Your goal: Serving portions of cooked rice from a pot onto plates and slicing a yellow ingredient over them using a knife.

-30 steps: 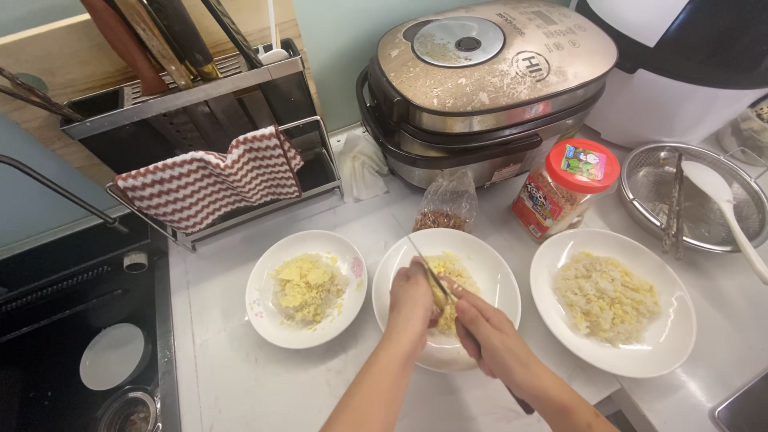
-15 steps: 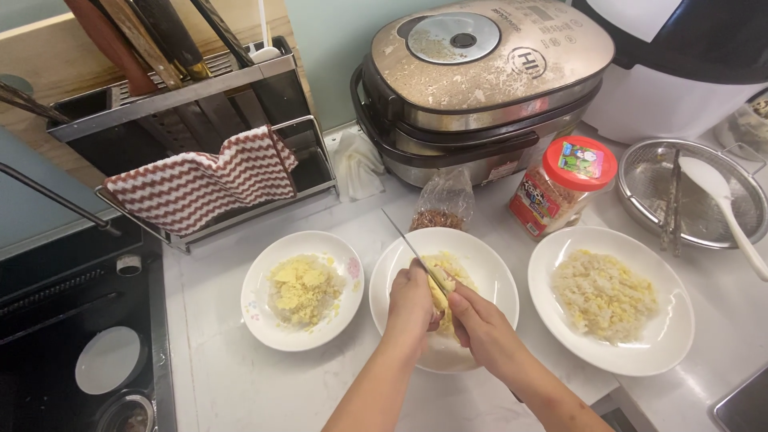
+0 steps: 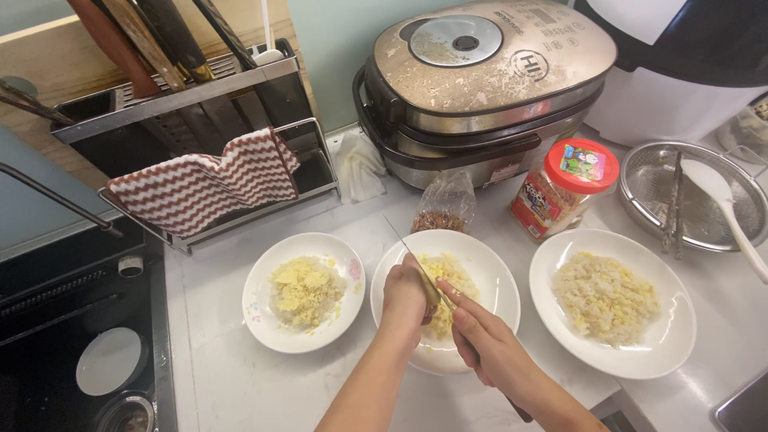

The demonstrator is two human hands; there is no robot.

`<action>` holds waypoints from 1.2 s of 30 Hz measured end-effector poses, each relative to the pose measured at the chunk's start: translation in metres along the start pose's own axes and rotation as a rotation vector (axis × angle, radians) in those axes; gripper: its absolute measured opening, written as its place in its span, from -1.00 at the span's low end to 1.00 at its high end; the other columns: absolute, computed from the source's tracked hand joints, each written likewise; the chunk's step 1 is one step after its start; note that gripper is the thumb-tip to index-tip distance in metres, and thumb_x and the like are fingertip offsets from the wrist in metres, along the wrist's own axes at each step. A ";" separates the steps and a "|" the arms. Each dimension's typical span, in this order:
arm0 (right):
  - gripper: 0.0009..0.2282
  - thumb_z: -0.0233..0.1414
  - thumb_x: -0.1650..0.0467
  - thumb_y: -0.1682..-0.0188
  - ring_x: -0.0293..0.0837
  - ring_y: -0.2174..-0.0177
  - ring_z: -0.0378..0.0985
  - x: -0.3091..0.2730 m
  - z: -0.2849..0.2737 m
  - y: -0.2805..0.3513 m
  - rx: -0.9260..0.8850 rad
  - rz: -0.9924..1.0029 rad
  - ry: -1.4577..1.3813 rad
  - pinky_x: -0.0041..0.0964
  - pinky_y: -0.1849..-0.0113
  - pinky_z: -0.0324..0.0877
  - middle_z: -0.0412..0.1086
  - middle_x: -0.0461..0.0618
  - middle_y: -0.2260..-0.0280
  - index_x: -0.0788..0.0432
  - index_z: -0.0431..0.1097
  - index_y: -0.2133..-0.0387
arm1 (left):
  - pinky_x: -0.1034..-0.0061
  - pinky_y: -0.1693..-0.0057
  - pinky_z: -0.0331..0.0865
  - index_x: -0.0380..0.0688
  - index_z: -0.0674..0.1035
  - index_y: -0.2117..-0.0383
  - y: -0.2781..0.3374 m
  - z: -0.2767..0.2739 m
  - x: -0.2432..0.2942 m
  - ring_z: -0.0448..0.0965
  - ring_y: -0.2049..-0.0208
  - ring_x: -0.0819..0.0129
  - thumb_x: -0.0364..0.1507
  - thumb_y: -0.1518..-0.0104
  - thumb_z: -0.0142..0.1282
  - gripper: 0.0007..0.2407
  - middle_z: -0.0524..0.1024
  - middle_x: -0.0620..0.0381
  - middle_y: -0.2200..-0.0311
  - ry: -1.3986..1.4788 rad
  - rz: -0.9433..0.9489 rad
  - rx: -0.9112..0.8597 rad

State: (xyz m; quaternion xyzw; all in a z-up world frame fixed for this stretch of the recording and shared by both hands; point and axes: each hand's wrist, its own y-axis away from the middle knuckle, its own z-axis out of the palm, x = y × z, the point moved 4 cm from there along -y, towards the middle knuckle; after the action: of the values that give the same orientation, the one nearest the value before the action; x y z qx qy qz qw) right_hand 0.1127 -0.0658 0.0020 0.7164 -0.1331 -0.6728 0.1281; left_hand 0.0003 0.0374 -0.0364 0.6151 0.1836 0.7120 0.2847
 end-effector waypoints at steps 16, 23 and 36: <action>-0.54 -0.18 0.21 -0.12 -0.36 0.69 0.12 0.026 -0.012 -0.030 0.087 -0.021 0.038 -0.44 0.65 0.03 0.16 -0.18 0.70 -0.12 0.21 -0.32 | 0.42 0.52 0.34 -0.30 0.49 0.11 0.000 0.003 -0.008 0.51 0.63 0.31 -0.13 -0.29 -0.29 -0.57 0.55 -0.03 0.47 -0.108 0.139 0.053; -0.53 -0.20 0.18 -0.11 -0.34 0.77 0.04 0.014 -0.012 -0.011 0.025 0.072 -0.033 -0.43 0.72 -0.02 0.18 -0.17 0.69 0.03 0.26 -0.27 | 0.46 0.51 0.23 -0.18 0.43 0.11 0.010 0.002 -0.001 0.37 0.66 0.38 -0.11 -0.31 -0.29 -0.62 0.46 0.07 0.53 -0.016 0.039 -0.008; -0.65 -0.19 0.16 -0.13 -0.35 0.72 0.09 0.009 -0.009 -0.010 0.087 -0.004 0.084 -0.42 0.67 0.07 0.14 -0.19 0.70 0.13 0.43 0.16 | 0.52 0.54 0.12 -0.09 0.42 0.14 0.020 0.011 -0.005 0.27 0.68 0.46 -0.11 -0.31 -0.31 -0.66 0.39 0.18 0.55 0.047 -0.010 -0.028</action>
State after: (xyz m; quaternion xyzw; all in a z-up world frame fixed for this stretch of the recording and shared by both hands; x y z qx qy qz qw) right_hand 0.1224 -0.0595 -0.0090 0.7491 -0.1555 -0.6360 0.1010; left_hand 0.0075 0.0176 -0.0259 0.5932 0.1832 0.7272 0.2928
